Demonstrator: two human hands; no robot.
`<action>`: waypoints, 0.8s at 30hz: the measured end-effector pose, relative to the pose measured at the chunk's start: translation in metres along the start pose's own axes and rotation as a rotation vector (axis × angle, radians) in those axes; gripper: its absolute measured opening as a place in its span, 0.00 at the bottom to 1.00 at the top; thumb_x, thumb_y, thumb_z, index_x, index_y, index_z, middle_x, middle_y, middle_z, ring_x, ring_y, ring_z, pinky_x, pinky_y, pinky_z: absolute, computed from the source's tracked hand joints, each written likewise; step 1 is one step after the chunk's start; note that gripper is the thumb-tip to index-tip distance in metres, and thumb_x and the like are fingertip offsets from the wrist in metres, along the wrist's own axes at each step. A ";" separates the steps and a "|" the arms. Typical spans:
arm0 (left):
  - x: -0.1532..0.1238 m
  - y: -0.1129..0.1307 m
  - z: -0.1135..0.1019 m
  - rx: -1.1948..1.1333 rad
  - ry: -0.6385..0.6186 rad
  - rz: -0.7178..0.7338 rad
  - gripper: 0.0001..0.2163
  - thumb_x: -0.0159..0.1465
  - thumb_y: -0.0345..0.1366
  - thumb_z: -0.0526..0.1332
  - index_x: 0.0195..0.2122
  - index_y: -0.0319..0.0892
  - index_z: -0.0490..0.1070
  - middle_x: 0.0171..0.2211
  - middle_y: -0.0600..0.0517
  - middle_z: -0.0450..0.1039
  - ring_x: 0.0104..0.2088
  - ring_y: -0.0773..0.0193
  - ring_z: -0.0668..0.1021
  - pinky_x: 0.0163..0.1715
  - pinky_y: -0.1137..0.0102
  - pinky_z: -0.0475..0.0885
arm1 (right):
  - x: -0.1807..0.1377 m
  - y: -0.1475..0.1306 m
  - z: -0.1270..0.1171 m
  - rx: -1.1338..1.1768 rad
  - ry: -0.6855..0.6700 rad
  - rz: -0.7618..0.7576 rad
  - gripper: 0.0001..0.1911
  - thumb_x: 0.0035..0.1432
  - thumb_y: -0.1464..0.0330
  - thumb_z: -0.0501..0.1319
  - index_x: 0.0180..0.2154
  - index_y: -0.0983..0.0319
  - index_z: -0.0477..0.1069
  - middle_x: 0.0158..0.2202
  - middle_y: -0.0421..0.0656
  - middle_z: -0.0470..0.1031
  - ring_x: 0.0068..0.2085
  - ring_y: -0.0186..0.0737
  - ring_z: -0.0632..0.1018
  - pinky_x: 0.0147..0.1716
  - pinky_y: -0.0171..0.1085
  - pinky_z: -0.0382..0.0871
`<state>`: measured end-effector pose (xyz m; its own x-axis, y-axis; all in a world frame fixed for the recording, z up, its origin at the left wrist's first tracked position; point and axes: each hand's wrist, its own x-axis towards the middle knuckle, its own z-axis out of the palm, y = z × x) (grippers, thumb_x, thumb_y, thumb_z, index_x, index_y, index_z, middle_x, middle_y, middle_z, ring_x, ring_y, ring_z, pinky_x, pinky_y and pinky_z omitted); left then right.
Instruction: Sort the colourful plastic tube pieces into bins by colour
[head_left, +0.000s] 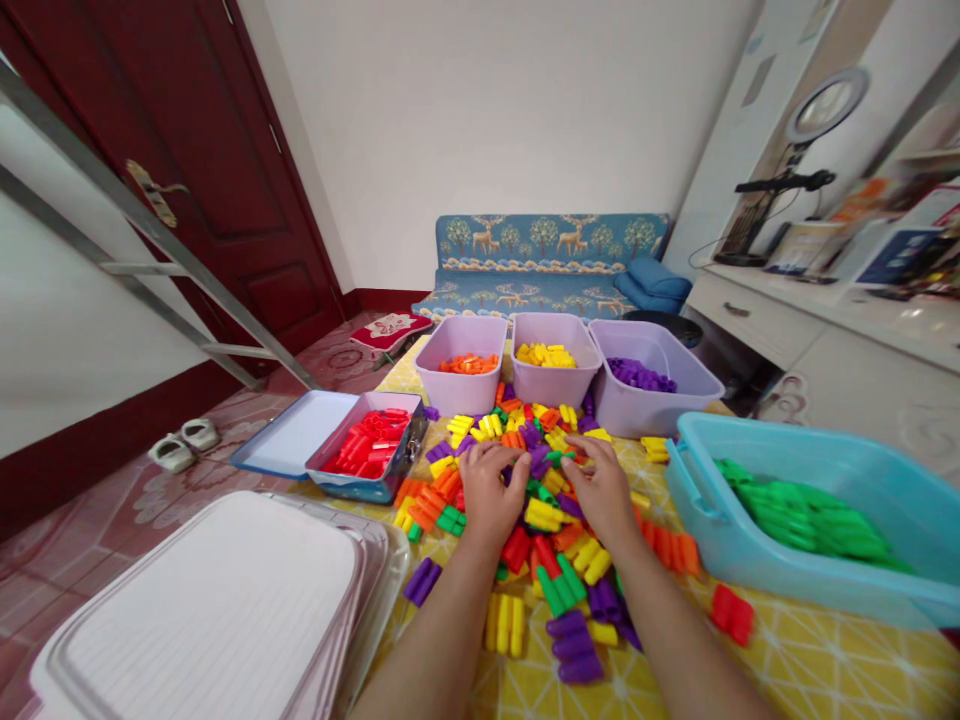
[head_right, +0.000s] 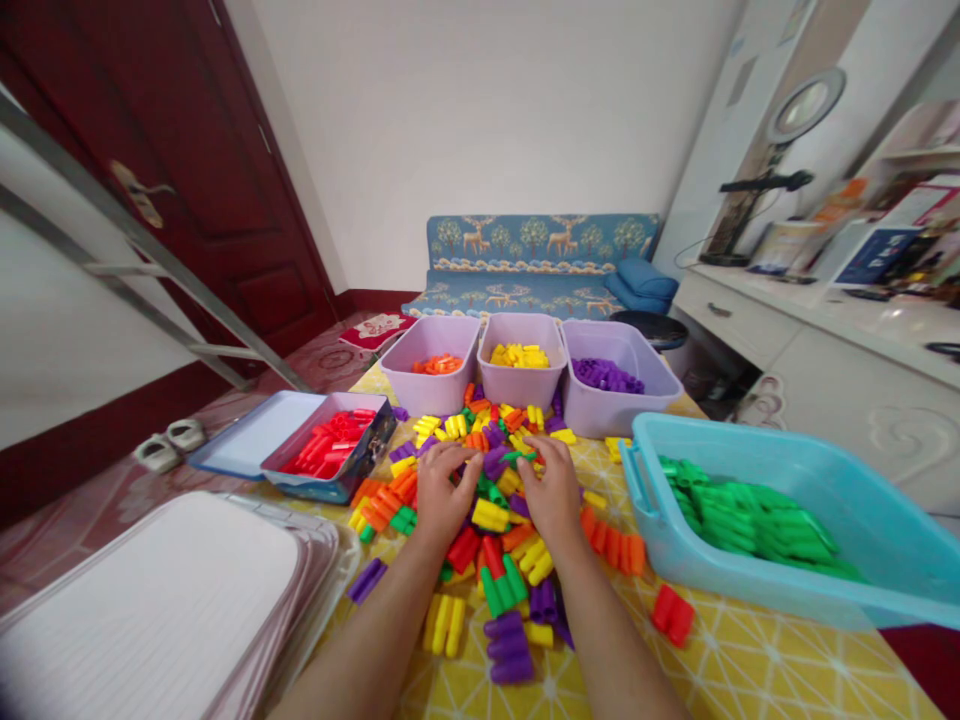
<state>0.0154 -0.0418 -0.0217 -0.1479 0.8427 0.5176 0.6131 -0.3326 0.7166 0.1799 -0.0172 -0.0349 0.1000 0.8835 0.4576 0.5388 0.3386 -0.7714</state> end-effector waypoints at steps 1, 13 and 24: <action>-0.001 0.001 -0.002 0.081 0.046 -0.008 0.10 0.64 0.40 0.57 0.37 0.46 0.77 0.41 0.48 0.76 0.48 0.55 0.72 0.55 0.53 0.60 | 0.000 0.004 0.001 -0.057 -0.011 -0.016 0.21 0.54 0.64 0.58 0.50 0.60 0.71 0.52 0.50 0.69 0.56 0.49 0.69 0.56 0.50 0.63; 0.000 -0.007 0.002 0.310 -0.104 -0.020 0.18 0.63 0.43 0.56 0.53 0.47 0.69 0.52 0.44 0.71 0.53 0.48 0.69 0.56 0.50 0.55 | 0.004 0.007 -0.006 -0.050 -0.347 -0.002 0.21 0.52 0.68 0.56 0.49 0.57 0.73 0.52 0.45 0.73 0.55 0.46 0.71 0.58 0.49 0.59; 0.003 -0.002 -0.001 0.132 -0.221 0.001 0.09 0.62 0.42 0.60 0.41 0.51 0.76 0.45 0.52 0.76 0.48 0.56 0.73 0.55 0.53 0.55 | 0.018 0.013 0.007 0.000 -0.185 0.063 0.24 0.56 0.61 0.56 0.55 0.58 0.65 0.55 0.50 0.68 0.51 0.45 0.74 0.53 0.48 0.65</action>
<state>0.0126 -0.0391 -0.0211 0.0170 0.9193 0.3931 0.7115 -0.2874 0.6412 0.1830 0.0048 -0.0394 -0.0213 0.9475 0.3192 0.5364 0.2802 -0.7961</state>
